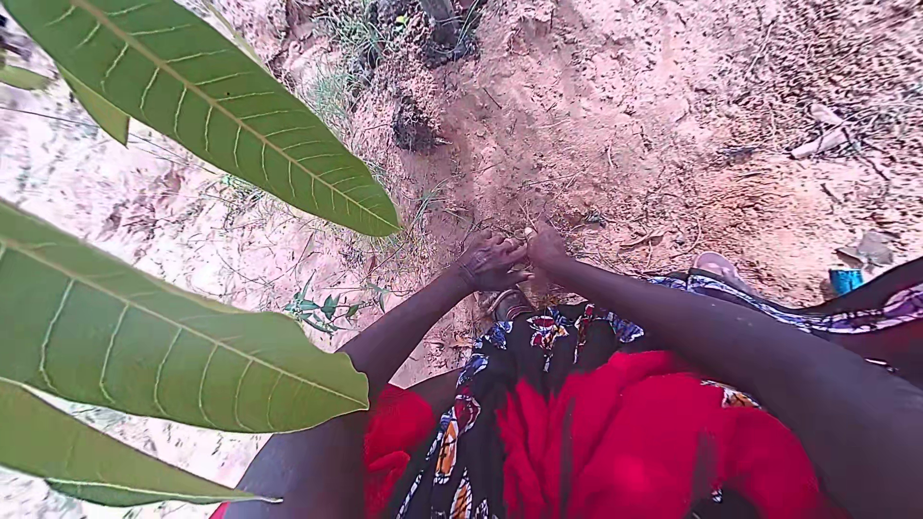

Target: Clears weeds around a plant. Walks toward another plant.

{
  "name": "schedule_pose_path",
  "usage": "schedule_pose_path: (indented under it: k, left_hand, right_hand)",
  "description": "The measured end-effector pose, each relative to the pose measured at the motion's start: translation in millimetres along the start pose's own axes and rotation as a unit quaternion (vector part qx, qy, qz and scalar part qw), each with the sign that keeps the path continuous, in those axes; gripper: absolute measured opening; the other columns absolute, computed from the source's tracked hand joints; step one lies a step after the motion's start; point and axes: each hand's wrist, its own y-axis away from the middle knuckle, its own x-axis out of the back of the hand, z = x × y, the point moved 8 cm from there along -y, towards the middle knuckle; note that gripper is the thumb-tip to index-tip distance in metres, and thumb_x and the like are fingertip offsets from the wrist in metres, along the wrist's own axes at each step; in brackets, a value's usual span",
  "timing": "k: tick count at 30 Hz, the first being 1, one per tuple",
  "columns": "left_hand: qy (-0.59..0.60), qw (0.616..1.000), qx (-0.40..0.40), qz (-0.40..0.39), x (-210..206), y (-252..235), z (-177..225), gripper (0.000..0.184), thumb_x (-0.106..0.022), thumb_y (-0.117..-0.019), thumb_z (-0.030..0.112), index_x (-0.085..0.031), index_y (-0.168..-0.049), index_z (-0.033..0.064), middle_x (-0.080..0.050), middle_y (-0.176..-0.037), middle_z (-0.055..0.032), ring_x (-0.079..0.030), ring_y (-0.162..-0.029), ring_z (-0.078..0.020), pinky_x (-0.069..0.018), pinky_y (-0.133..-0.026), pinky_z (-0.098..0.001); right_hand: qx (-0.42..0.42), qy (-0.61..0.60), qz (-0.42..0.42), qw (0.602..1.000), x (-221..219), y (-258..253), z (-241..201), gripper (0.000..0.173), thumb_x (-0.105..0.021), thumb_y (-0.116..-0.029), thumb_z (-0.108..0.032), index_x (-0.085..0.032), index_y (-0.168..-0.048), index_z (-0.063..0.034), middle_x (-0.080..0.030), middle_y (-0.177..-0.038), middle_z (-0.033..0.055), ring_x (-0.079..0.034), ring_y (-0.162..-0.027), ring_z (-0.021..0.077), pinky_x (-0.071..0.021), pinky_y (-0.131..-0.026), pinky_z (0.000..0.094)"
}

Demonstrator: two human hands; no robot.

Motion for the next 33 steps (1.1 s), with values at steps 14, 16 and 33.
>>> schedule_pose_path:
  k: [14,16,33]
  left_hand:
    - [0.063,0.848,0.517,-0.094,60.7,45.2,-171.7,0.033,-0.045,-0.1086,0.017,-0.064,-0.127,-0.003,-0.064,-0.13,-0.0297,-0.058,-0.128,-0.0466,-0.0436,-0.105,-0.0661]
    - [0.072,0.854,0.503,-0.112,65.2,47.4,-173.5,0.036,-0.044,-0.1095,0.02,-0.063,-0.131,-0.0012,-0.064,-0.13,-0.0295,-0.06,-0.126,-0.0472,-0.0444,-0.103,-0.0682]
    - [0.028,0.895,0.426,-0.134,3.2,40.2,-80.1,0.038,-0.039,-0.1072,0.009,-0.06,-0.137,-0.0014,-0.065,-0.132,-0.023,-0.065,-0.119,-0.0406,-0.0506,-0.097,-0.0569]
  right_hand:
    - [-0.03,-0.308,-0.062,0.949,-41.8,-47.5,-94.5,0.024,-0.059,-0.1053,-0.026,-0.056,-0.117,-0.0048,-0.05,-0.081,0.0023,-0.045,-0.059,0.0104,-0.0406,-0.053,0.0264]
    - [-0.054,-0.36,-0.092,0.927,-62.8,-49.5,-103.4,0.021,-0.048,-0.109,-0.016,-0.053,-0.123,-0.0015,-0.062,-0.086,0.0077,-0.056,-0.061,0.0121,-0.0477,-0.055,0.0269]
    - [-0.042,-0.049,-0.078,0.995,-94.6,-62.6,-73.8,0.037,-0.062,-0.0992,-0.019,-0.06,-0.127,0.006,-0.063,-0.127,0.0276,-0.062,-0.118,0.0396,-0.0501,-0.098,0.0586]
